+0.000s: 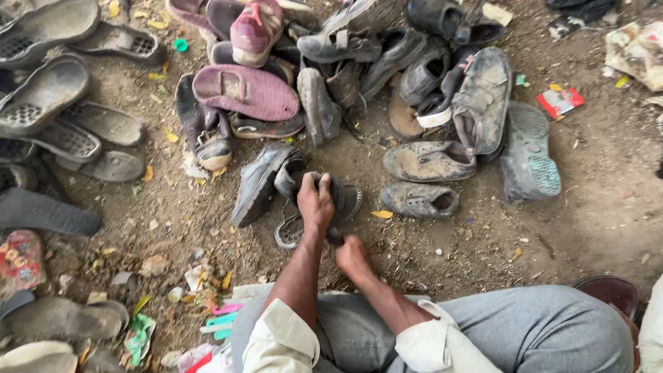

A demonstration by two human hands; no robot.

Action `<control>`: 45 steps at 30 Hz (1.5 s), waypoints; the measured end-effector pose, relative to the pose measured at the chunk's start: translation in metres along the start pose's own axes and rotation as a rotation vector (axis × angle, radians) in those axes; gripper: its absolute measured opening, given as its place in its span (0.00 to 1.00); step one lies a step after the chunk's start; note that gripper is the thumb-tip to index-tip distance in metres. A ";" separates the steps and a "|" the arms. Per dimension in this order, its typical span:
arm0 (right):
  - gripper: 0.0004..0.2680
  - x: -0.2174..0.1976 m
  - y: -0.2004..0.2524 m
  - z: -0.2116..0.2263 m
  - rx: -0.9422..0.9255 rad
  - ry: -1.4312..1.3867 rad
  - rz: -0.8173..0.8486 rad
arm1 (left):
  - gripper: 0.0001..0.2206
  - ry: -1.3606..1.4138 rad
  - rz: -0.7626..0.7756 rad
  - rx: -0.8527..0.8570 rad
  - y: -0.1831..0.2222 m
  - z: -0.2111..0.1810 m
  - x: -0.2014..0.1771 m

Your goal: The person uses a small knife and a glue stick to repair several shoes and sandals, applying adhesive and trimming edges by hand.

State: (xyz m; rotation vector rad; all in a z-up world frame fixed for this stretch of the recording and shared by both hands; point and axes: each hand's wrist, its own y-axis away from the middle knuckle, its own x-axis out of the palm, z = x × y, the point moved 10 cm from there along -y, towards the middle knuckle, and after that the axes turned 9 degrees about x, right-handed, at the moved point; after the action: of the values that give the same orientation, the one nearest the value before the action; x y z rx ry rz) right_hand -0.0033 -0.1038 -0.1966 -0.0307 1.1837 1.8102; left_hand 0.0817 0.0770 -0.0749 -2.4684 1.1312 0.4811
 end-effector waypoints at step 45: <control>0.11 0.047 -0.018 -0.028 0.096 -0.201 0.268 | 0.42 -0.921 1.050 0.724 0.045 -0.110 0.075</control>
State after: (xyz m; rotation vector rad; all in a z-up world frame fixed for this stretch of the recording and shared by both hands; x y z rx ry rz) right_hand -0.0288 -0.0902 -0.2463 0.3732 1.1710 1.9316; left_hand 0.1096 -0.0506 -0.0225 -0.7165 1.6305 1.0708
